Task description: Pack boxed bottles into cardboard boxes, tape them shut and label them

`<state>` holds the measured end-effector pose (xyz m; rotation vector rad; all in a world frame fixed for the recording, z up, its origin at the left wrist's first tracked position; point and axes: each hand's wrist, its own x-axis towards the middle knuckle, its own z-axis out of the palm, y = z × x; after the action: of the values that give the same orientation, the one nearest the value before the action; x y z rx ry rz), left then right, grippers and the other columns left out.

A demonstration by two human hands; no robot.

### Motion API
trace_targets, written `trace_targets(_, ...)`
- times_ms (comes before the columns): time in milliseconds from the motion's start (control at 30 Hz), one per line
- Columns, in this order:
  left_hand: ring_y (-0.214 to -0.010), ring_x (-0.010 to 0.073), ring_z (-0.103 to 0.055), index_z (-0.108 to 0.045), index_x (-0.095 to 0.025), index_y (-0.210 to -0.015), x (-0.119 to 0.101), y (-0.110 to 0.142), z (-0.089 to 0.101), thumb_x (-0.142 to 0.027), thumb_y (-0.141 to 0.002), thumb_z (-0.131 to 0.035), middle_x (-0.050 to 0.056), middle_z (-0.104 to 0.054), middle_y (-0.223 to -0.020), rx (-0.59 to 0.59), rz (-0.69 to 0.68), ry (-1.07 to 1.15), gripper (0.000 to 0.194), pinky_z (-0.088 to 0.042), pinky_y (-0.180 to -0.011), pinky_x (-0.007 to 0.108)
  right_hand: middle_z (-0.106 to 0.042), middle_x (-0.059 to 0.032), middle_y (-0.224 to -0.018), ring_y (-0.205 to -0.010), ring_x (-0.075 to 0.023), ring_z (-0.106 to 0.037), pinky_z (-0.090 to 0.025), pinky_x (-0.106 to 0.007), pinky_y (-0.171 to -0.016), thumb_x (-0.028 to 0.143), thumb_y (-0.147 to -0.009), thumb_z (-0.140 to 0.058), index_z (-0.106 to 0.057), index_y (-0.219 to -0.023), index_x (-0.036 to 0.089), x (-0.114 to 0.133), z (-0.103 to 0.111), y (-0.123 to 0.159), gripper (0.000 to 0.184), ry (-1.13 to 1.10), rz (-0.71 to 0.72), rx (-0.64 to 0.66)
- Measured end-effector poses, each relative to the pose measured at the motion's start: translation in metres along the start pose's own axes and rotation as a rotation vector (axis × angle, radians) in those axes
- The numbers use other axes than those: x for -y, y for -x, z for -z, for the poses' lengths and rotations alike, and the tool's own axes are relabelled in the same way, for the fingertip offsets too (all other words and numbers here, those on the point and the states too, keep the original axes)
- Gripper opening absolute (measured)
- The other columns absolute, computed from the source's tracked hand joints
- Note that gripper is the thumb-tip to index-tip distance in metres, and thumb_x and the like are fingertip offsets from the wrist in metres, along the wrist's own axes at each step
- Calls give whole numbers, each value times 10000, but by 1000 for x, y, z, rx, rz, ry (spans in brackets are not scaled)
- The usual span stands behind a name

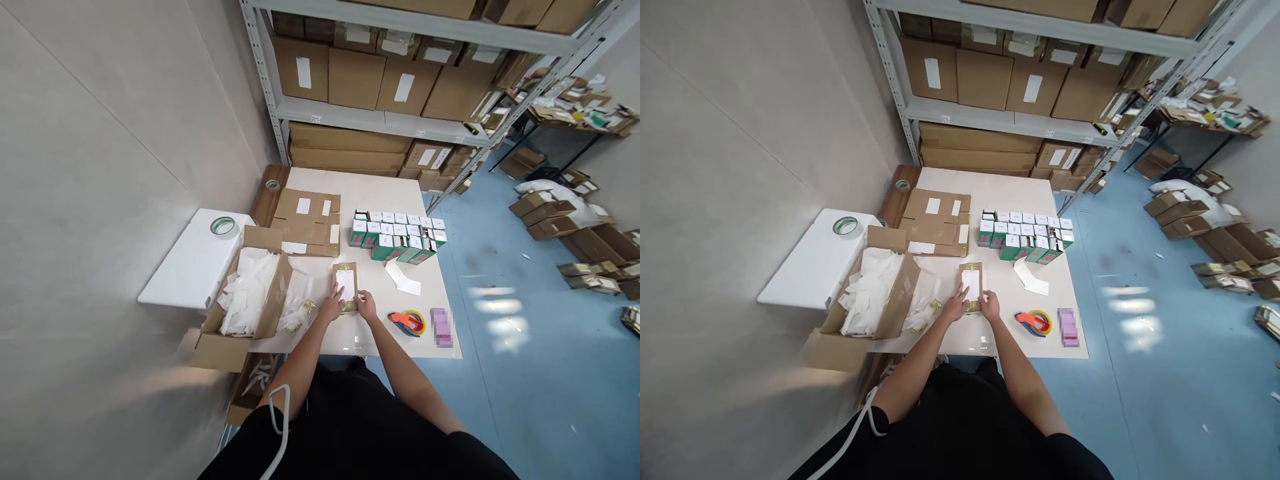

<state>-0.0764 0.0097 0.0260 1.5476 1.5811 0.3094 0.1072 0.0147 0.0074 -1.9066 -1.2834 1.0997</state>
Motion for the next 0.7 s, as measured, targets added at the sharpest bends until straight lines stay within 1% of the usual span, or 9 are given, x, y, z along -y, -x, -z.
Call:
trace_targets(67,-1368,348,-562,-525,-329,-1515,11,2,9,-547,-934,-569,73,-301,-1710,-53,36,75,623,-399,-1160,468,-696,-115,-1274,-1142,-260,-654,-511,-392,-1004,488,-809,-681,-738,-1047,209,-1,-4,6,371,-83,2,28)
trace_targets(133,-1420,372,-516,-556,-317,-1484,26,4,19,-635,-878,-623,99,-361,-1682,-114,143,154,687,-379,-1175,492,-691,-119,-1309,-1258,-284,-607,-495,-415,-1047,577,-794,-689,-760,-1030,220,-4,-10,15,434,-134,-17,58)
trace_targets(233,-1425,386,-511,-601,-231,-1428,51,10,29,-689,-817,-673,171,-534,-1555,-121,261,262,767,-380,-1173,508,-677,-135,-1352,-1233,-307,-629,-530,-429,-989,594,-742,-728,-739,-1142,216,-11,-24,27,550,-162,-121,57)
trace_targets(300,-1360,364,-580,-621,-192,-1392,65,17,28,-631,-802,-714,179,-651,-1423,-57,222,351,741,-412,-1154,491,-680,-140,-1348,-1161,-302,-666,-556,-414,-924,540,-717,-743,-692,-1232,211,-15,-35,31,613,-171,-171,52)
trace_targets(367,-1336,333,-604,-588,-194,-1432,73,25,18,-518,-752,-791,159,-668,-1406,-32,147,446,780,-421,-1158,473,-701,-133,-1309,-1113,-287,-683,-562,-395,-894,480,-701,-730,-658,-1259,207,-17,-43,30,626,-180,-173,66)
trace_targets(433,-1394,316,-553,-495,-197,-1526,74,33,6,-410,-695,-848,159,-585,-1509,-85,117,526,928,-386,-1195,466,-720,-123,-1263,-1075,-276,-690,-558,-387,-893,436,-676,-709,-644,-1238,197,-16,-46,25,614,-193,-165,87)
trace_targets(500,-1448,304,-496,-401,-198,-1593,68,37,-5,-366,-708,-842,164,-492,-1591,-162,119,599,1003,-355,-1220,461,-729,-118,-1232,-1052,-268,-690,-550,-381,-897,420,-659,-694,-638,-1209,187,-11,-42,19,600,-215,-151,116)
trace_targets(600,-1473,278,-470,-364,-209,-1616,51,35,-8,-383,-799,-775,141,-462,-1617,-252,116,682,931,-368,-1218,440,-733,-112,-1215,-1050,-256,-683,-546,-353,-859,455,-685,-679,-633,-1188,188,3,-29,13,571,-234,-85,150)
trace_targets(700,-1444,259,-511,-408,-216,-1594,31,29,0,-421,-881,-699,115,-528,-1572,-321,125,722,797,-412,-1195,424,-733,-107,-1211,-1039,-244,-683,-540,-319,-788,532,-744,-660,-622,-1178,197,21,-15,11,550,-245,-23,172)
